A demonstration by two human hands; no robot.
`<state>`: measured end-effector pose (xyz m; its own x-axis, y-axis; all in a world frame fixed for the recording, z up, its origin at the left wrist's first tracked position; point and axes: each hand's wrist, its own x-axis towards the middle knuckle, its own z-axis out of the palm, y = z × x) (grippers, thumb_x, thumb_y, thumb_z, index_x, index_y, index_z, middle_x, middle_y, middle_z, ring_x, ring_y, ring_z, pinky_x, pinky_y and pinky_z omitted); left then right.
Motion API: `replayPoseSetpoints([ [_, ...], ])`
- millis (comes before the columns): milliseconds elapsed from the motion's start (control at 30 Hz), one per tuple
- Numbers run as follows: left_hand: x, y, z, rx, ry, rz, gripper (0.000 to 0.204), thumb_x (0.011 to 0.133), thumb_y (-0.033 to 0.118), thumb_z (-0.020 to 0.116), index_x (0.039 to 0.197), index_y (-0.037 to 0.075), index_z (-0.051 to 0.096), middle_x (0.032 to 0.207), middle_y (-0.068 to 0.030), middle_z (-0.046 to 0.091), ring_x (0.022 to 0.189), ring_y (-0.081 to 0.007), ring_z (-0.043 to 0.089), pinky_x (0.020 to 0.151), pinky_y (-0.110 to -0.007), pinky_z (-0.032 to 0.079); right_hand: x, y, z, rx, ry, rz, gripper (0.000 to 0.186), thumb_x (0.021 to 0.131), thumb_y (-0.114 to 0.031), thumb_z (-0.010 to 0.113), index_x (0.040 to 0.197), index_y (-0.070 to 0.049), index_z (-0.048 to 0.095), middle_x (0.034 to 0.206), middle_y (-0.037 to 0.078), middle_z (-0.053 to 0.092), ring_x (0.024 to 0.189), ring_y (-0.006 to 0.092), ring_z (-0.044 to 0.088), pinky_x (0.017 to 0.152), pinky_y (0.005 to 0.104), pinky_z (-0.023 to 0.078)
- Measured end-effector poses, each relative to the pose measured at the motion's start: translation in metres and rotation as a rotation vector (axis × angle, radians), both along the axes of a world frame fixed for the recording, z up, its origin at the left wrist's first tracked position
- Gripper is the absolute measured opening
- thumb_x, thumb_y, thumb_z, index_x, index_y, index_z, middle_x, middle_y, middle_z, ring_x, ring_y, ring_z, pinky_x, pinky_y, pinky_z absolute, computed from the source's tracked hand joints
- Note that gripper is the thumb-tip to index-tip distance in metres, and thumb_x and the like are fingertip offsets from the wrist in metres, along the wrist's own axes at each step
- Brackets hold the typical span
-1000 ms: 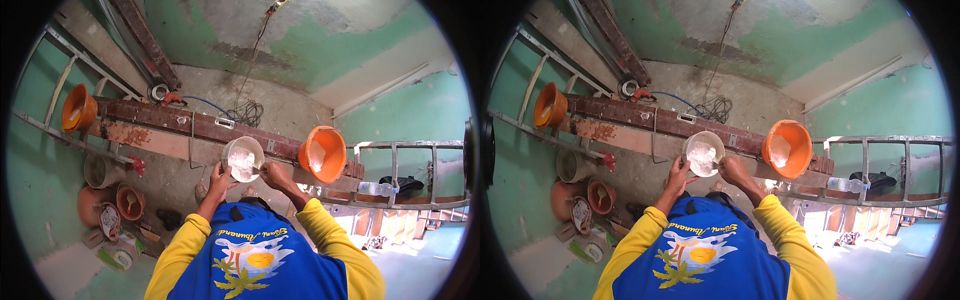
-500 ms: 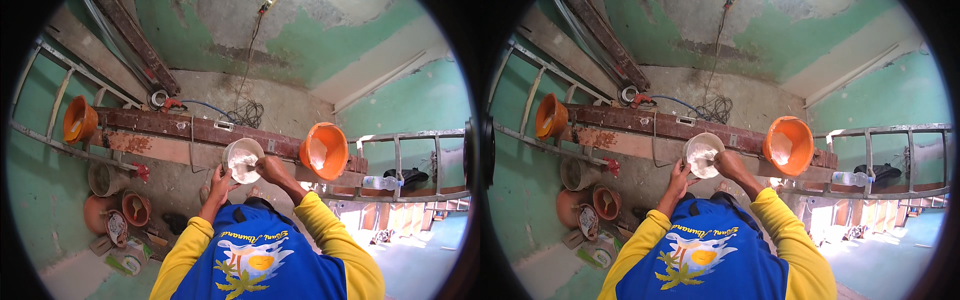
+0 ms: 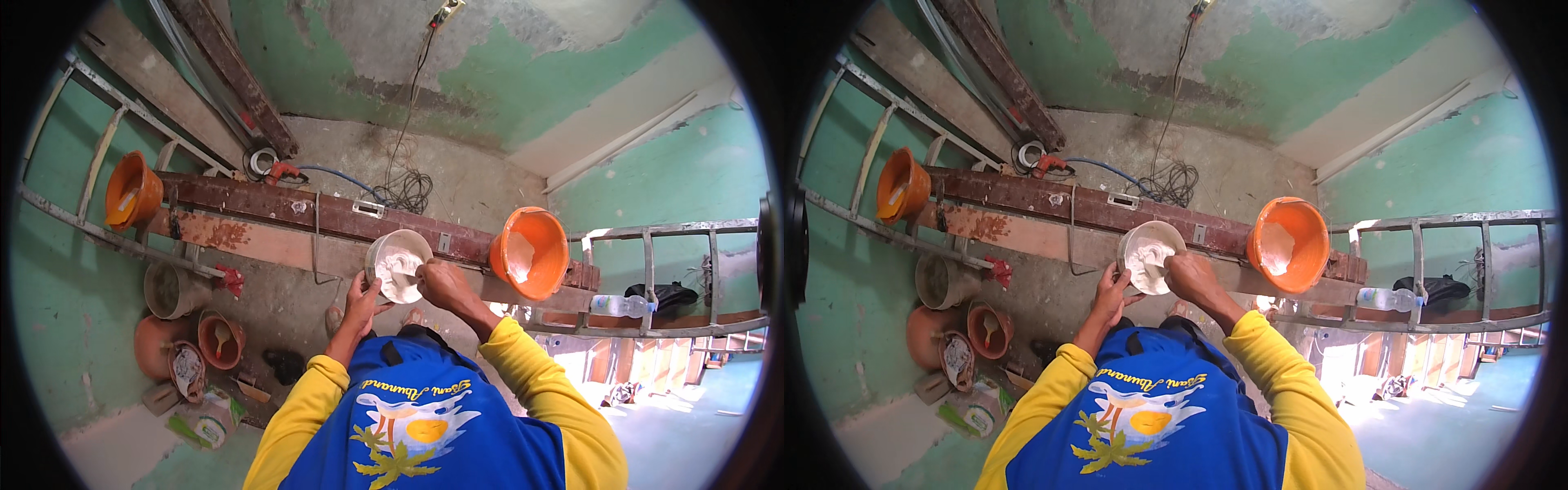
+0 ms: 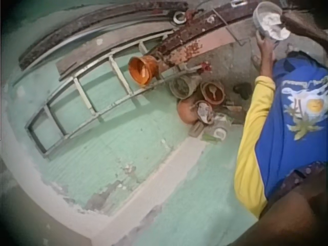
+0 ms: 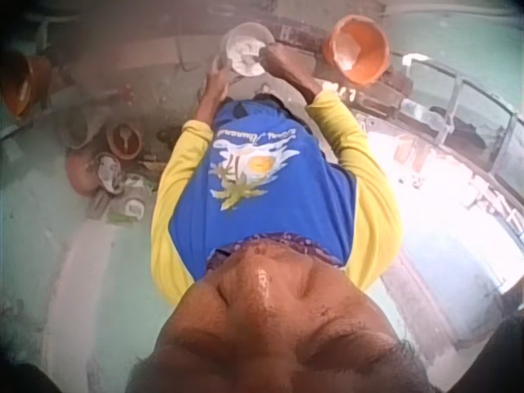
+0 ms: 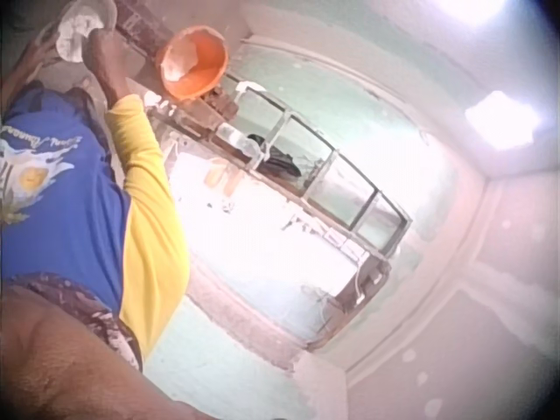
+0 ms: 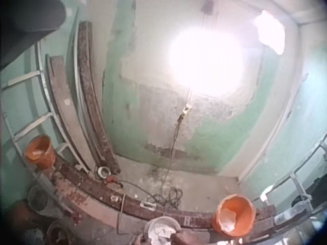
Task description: The person mixes a white powder with water in a bowl using a trowel, then applies the mixture to the wall with a yellow trowel. The person repeatedly scoops material and smooths it onto the wall surface.
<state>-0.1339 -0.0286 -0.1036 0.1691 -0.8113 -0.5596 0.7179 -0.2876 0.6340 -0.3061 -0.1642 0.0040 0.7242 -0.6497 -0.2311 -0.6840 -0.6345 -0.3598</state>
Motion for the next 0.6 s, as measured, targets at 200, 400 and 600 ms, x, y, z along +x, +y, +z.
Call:
replayPoseSetpoints([
  [200,0.0,-0.001,0.003,-0.006,-0.011,-0.009,0.048,0.11,0.022,0.061,0.152,0.009,0.043,0.14,-0.0121,0.053,0.129,-0.0272,0.059,0.094,-0.056,0.064,0.007,0.003,0.009,-0.245,-0.006,0.138,0.012,0.089,-0.009,0.064,0.096,-0.004,0.071,0.101,0.015,0.066,0.097,0.0375,0.071,0.078,0.0491,0.061],
  [400,-0.004,0.003,0.009,0.014,0.003,0.013,0.05,0.11,0.023,0.061,0.154,0.009,0.042,0.139,-0.0124,0.053,0.129,-0.0284,0.059,0.095,-0.057,0.064,0.002,-0.004,0.011,-0.323,-0.16,0.098,0.01,0.086,-0.007,0.064,0.095,-0.005,0.069,0.101,0.013,0.065,0.095,0.0348,0.069,0.078,0.0483,0.059],
  [600,-0.003,0.005,0.0,0.014,0.011,0.015,0.058,0.108,0.02,0.065,0.157,0.008,0.038,0.146,-0.0143,0.051,0.13,-0.0303,0.059,0.093,-0.055,0.064,-0.004,0.015,0.008,-0.134,-0.14,0.163,0.014,0.086,-0.004,0.063,0.098,-0.005,0.07,0.101,0.012,0.065,0.098,0.0368,0.067,0.081,0.0485,0.058],
])
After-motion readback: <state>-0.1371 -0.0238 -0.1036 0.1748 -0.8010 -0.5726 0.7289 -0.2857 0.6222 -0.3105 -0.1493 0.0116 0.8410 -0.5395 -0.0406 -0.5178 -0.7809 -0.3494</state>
